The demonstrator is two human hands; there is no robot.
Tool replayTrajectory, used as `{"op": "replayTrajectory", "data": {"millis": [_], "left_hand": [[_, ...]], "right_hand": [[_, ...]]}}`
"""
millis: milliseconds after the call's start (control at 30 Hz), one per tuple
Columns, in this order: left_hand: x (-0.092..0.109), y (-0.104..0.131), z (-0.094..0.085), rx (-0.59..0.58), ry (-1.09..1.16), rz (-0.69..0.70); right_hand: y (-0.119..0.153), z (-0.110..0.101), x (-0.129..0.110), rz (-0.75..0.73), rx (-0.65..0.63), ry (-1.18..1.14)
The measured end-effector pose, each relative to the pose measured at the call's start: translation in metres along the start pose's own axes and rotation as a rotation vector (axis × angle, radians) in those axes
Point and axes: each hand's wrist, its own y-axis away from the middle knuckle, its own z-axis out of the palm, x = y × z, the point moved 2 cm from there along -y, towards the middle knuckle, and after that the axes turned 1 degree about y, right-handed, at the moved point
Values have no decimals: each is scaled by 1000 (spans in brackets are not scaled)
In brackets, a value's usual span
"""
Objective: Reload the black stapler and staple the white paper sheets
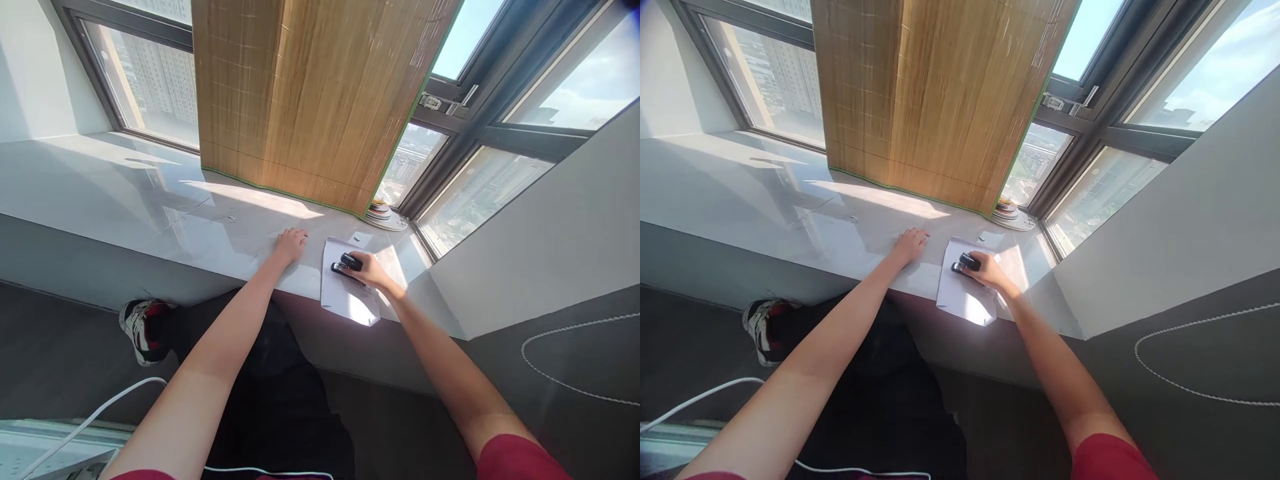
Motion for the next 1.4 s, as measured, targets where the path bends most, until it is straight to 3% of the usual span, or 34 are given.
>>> {"op": "replayTrajectory", "data": {"millis": [100, 233, 367, 433, 533, 633, 700, 800, 833, 900, 1133, 1300, 1400], "left_hand": [[3, 0, -1, -16, -11, -2], [-13, 1, -9, -15, -42, -14], [-25, 3, -11, -6, -96, -38], [-24, 4, -8, 2, -108, -56], [-17, 4, -8, 29, -96, -97], [-5, 5, -14, 56, 14, 53], [7, 9, -15, -84, 154, 308], [25, 22, -10, -472, 226, 629], [30, 27, -6, -564, 195, 669], [37, 33, 0, -632, 104, 660], [46, 38, 7, -514, -24, 545], [48, 38, 14, -460, -28, 467], [55, 38, 20, -408, -40, 391]], "right_hand": [[-26, 23, -22, -66, -4, 84], [-64, 54, -54, -73, 33, 150], [-74, 66, -71, -65, 123, 141], [-63, 54, -65, -60, 233, 57], [-28, 18, -37, 8, 406, -72], [21, -15, -4, 59, 387, -46], [53, -27, 8, 83, 361, 0], [84, -23, 7, 72, 283, 26], [88, -19, 4, 61, 266, 33], [87, -9, -4, 45, 245, 69], [52, 17, -14, 34, 285, 289], [53, 25, -12, 2, 393, 297], [55, 27, -14, -22, 378, 292]]}}
